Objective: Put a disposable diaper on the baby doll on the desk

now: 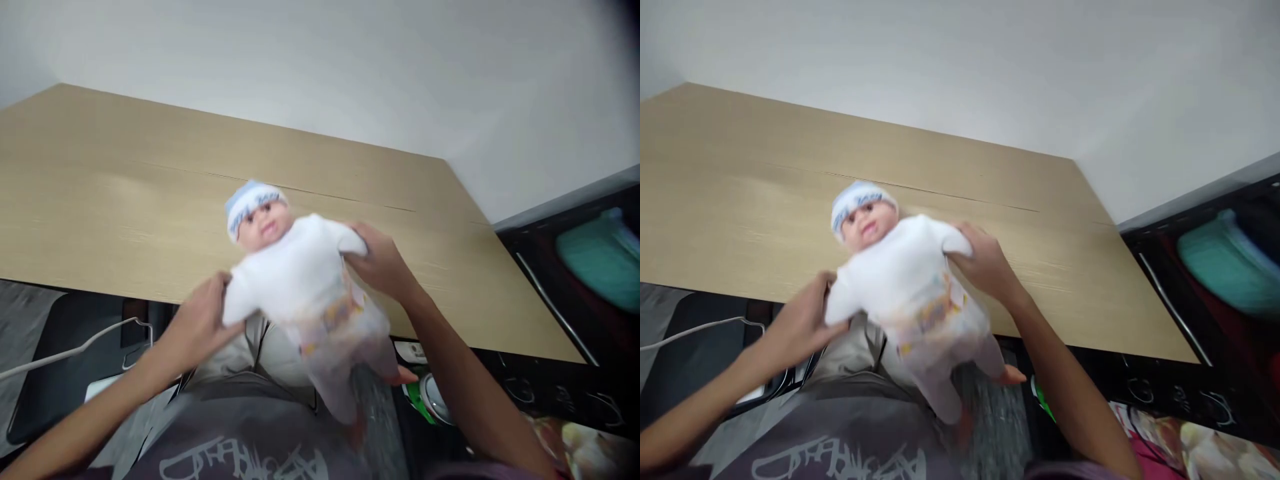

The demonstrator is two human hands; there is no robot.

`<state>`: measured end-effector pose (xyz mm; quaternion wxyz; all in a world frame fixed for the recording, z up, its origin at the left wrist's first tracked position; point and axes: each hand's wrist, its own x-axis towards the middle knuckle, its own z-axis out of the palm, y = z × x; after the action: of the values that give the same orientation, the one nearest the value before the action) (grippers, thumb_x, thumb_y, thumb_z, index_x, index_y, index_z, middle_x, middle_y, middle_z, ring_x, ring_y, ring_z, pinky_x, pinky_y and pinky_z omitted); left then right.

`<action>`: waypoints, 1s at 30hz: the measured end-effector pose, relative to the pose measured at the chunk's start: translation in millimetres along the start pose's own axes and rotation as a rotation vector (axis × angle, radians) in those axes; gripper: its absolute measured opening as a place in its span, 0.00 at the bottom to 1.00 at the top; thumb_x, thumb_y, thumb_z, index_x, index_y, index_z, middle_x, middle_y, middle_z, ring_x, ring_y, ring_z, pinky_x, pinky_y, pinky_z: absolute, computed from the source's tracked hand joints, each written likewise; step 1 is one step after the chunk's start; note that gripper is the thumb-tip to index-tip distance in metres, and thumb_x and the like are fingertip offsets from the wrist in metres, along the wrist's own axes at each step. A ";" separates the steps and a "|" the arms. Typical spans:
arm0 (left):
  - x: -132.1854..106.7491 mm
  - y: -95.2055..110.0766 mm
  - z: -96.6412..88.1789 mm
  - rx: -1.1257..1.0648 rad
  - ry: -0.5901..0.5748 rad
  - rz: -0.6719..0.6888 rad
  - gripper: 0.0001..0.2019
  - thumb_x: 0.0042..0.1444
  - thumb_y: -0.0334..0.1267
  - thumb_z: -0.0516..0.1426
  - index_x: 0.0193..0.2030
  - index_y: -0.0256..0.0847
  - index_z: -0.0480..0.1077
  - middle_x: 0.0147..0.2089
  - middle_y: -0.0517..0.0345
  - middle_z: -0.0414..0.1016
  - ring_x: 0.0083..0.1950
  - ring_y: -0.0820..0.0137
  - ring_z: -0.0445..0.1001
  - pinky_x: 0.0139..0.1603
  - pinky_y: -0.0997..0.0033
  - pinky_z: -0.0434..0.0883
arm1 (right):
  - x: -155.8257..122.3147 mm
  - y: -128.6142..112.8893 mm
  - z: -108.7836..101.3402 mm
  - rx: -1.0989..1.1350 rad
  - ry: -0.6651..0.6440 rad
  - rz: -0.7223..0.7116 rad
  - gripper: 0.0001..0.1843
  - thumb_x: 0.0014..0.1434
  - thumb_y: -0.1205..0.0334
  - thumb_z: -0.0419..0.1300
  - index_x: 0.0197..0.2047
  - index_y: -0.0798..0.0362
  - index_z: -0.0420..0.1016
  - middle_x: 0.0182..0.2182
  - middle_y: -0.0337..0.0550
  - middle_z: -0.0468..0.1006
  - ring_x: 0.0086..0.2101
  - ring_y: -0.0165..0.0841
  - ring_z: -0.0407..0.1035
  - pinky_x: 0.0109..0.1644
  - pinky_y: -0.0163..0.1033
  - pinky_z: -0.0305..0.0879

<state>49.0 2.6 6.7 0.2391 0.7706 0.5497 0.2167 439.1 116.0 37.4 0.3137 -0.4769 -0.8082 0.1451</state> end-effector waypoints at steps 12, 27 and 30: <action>-212.7 -32.5 76.9 -0.108 -0.271 -0.218 0.23 0.55 0.39 0.65 0.57 0.51 0.67 0.52 0.49 0.84 0.51 0.44 0.87 0.49 0.50 0.80 | -200.3 -94.9 79.8 0.123 -0.283 0.224 0.30 0.64 0.68 0.63 0.67 0.39 0.80 0.58 0.47 0.85 0.57 0.52 0.79 0.63 0.57 0.75; -194.3 -39.1 82.6 -0.010 -0.442 -0.224 0.22 0.67 0.48 0.61 0.62 0.42 0.64 0.57 0.43 0.81 0.57 0.47 0.84 0.56 0.51 0.75 | -241.5 -29.9 181.6 0.364 -0.153 0.402 0.22 0.68 0.49 0.66 0.64 0.38 0.85 0.62 0.46 0.87 0.64 0.51 0.80 0.73 0.57 0.74; -196.1 -39.8 83.8 0.150 -0.316 -0.146 0.27 0.70 0.59 0.62 0.63 0.40 0.68 0.59 0.39 0.80 0.59 0.42 0.81 0.60 0.43 0.74 | -249.9 -37.2 169.1 0.358 -0.080 0.434 0.23 0.72 0.45 0.64 0.63 0.43 0.85 0.63 0.50 0.86 0.64 0.49 0.79 0.75 0.58 0.73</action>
<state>10.3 -183.5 -97.7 0.2795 0.7688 0.5742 0.0334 391.8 -107.2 -163.6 0.3224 -0.5695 -0.6604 0.3681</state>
